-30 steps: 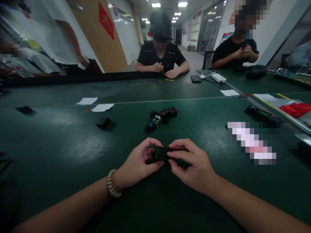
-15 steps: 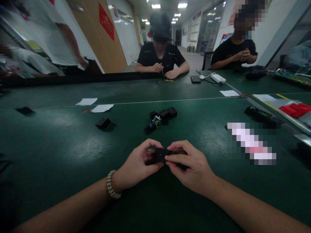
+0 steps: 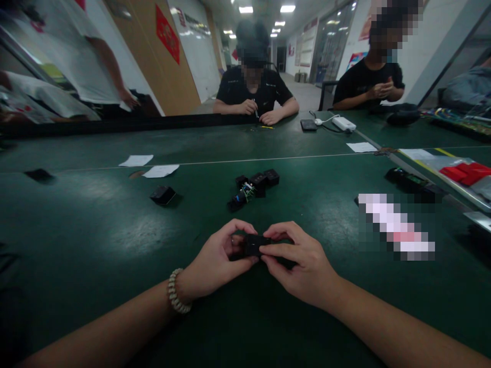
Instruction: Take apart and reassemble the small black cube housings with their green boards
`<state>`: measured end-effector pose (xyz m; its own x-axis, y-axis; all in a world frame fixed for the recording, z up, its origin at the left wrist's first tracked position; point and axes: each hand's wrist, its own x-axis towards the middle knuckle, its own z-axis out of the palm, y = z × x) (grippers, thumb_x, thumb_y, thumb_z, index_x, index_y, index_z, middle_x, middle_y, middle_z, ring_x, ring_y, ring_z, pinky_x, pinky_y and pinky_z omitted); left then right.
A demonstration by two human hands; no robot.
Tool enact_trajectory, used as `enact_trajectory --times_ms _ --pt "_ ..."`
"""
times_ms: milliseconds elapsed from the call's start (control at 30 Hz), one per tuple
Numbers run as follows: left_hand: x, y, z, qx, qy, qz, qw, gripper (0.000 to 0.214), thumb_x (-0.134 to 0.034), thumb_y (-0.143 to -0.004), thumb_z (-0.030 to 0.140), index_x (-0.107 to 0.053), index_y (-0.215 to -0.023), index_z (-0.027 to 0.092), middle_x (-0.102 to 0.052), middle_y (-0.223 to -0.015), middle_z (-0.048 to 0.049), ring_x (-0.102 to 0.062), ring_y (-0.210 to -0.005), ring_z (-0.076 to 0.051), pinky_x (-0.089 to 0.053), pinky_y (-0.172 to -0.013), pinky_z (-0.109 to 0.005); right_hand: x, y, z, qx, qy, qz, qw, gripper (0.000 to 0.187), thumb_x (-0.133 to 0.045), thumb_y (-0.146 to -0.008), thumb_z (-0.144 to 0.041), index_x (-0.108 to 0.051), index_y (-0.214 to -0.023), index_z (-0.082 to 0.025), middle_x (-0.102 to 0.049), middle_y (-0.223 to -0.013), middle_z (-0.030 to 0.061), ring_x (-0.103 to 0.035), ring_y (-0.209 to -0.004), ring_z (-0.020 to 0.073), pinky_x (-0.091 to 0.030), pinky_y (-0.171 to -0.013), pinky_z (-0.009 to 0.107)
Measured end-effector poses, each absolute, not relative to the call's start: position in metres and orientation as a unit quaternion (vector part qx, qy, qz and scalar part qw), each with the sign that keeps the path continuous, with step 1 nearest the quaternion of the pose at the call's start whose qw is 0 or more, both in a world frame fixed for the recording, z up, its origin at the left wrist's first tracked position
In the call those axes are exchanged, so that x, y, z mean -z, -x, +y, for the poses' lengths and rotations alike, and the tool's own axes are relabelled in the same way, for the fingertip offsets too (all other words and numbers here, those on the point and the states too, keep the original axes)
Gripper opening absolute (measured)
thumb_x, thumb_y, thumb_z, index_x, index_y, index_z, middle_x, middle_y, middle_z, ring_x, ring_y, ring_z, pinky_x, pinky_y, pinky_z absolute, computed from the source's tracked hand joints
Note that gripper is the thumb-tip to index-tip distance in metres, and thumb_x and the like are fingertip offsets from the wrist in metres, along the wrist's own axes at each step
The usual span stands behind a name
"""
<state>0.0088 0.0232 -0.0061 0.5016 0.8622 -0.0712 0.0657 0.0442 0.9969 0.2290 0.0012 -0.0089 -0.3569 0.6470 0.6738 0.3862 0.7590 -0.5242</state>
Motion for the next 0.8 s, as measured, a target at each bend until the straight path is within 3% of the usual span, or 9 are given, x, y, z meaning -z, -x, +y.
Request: enact_trajectory --times_ms 800 --pt "0.0067 -0.0085 0.024 -0.329 -0.617 0.372 0.611 0.044 -0.08 -0.077 0.017 -0.055 -0.112 0.02 -0.072 -0.104 -0.006 -0.074 -0.094 -0.023 -0.061 -0.085 -0.041 0.0091 -0.2308 0.0012 -0.143 0.324 -0.826 0.44 0.029 -0.066 -0.094 -0.008 -0.078 -0.115 -0.023 -0.065 -0.115 0.0109 -0.066 -0.106 0.0226 -0.064 -0.085 0.041"
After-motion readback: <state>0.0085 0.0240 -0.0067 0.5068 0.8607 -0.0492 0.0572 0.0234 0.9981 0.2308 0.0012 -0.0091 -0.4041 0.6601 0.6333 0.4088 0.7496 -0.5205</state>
